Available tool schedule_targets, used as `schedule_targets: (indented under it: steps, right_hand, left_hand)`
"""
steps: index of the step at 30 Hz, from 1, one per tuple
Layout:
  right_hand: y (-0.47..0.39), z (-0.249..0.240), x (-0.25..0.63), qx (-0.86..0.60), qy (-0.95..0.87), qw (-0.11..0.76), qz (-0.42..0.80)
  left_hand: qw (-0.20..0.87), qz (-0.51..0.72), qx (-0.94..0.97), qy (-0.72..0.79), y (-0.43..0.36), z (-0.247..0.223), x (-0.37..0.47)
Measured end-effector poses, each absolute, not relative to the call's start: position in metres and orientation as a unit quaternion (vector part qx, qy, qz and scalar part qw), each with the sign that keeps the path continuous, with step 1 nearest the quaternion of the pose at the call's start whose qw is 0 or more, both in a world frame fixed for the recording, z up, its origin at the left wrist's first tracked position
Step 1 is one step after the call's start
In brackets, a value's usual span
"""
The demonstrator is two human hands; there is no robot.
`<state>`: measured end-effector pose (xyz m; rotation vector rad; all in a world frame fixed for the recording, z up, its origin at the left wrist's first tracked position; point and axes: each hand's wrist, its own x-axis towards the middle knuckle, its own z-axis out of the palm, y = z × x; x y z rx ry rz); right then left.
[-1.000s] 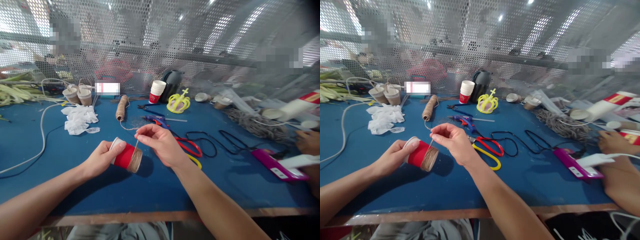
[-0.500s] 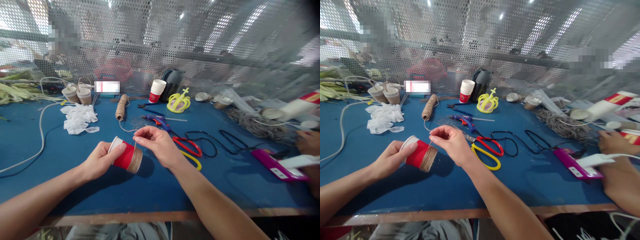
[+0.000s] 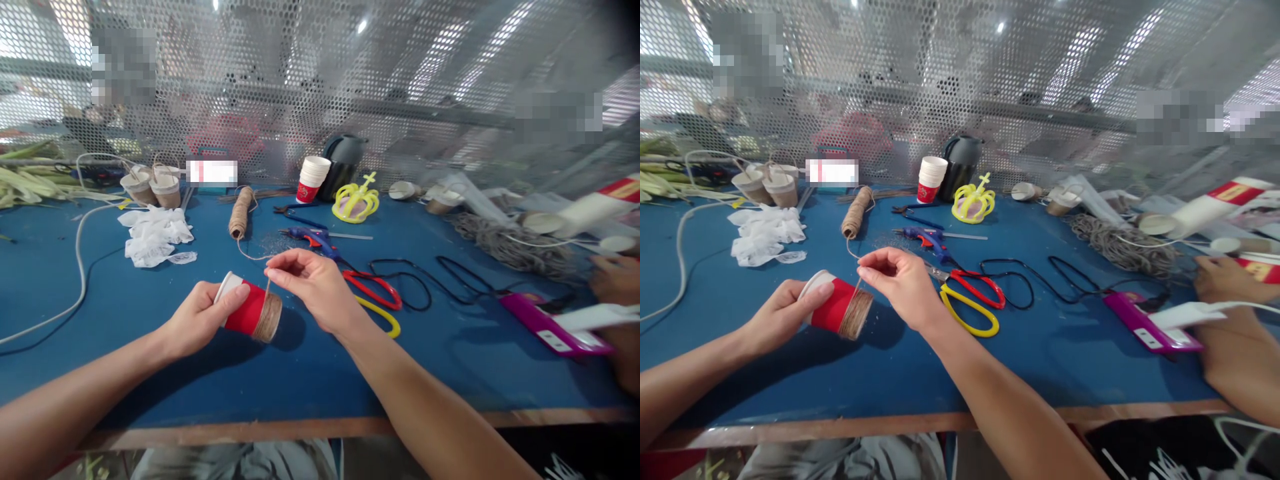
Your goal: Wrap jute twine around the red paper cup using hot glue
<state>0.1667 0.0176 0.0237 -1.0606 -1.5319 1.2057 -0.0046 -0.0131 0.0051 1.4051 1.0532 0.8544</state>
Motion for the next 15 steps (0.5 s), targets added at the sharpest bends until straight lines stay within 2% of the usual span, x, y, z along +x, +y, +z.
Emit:
schedule_targets:
  steps: [6,15]
  right_hand:
    - [0.0159,0.0234,0.1644,-0.435,-0.601,0.432,0.513]
    - [0.0114,0.0271,0.1639,-0.444,-0.596,0.415,0.525]
  left_hand:
    - [0.514,0.373,0.637,0.436,-0.0145,0.0046,-0.0064]
    - [0.358,0.392,0.748,0.398,-0.0167,0.0035,-0.0114]
